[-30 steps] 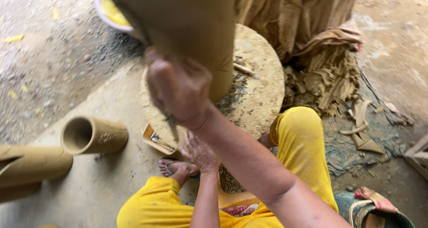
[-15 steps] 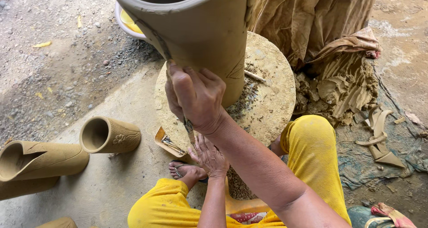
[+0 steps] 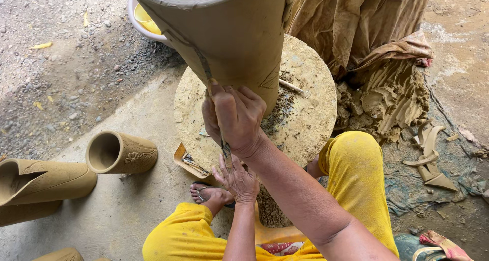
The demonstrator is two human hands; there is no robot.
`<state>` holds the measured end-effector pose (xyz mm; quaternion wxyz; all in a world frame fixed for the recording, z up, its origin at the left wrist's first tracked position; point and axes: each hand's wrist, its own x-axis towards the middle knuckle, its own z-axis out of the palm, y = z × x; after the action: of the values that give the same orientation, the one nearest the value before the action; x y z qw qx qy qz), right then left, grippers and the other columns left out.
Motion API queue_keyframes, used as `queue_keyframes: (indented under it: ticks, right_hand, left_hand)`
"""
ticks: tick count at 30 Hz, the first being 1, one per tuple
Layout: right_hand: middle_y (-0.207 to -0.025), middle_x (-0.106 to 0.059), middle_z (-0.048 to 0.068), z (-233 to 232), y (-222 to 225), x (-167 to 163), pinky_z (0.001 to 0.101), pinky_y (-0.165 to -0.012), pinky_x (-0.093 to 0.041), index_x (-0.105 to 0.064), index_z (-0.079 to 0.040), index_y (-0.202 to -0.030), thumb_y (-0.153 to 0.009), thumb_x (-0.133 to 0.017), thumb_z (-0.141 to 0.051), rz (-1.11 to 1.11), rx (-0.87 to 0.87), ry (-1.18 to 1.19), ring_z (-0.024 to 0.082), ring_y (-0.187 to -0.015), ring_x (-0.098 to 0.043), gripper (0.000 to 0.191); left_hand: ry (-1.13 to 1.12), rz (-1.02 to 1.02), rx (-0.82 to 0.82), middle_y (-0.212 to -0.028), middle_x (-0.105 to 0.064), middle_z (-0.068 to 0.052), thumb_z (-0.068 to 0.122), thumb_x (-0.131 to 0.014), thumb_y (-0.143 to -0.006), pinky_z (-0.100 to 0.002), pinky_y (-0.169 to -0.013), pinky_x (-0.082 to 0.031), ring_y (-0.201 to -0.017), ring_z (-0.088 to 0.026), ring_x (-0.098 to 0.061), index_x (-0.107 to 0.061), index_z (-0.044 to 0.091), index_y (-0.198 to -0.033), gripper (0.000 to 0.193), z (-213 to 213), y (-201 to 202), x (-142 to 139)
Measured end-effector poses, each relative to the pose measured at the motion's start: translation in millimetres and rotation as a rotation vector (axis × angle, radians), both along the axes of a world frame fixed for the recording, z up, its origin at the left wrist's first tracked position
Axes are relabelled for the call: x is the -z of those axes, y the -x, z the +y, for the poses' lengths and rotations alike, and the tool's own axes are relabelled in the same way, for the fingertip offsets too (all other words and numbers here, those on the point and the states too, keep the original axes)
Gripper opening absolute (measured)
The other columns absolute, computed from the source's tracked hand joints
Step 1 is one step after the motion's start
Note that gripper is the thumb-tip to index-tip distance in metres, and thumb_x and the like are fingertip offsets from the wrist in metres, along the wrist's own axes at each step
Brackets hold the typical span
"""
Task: The person carves floral patterns and lines into a large clay pot using various small tools. They rotate the pot on a wooden stand to access different sides and switch between tools to refine the design.
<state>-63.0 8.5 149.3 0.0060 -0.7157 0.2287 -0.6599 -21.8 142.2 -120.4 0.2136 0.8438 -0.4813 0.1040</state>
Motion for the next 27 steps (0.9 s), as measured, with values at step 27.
queue_keyframes:
  ticks: [27]
  right_hand:
    - [-0.062, -0.052, -0.003, -9.0, 16.6, 95.7, 0.0317, -0.048, -0.039, -0.055, 0.002, -0.105, -0.09, -0.065, 0.006, 0.085, -0.054, -0.041, 0.011, -0.051, -0.055, 0.019]
  left_hand:
    - [0.002, -0.016, 0.036, -0.159, -0.039, -0.013, 0.059, -0.04, -0.102, -0.064, -0.121, -0.01, -0.148, -0.034, -0.033, -0.038, 0.009, -0.155, 0.072, 0.6, -9.6, 2.7]
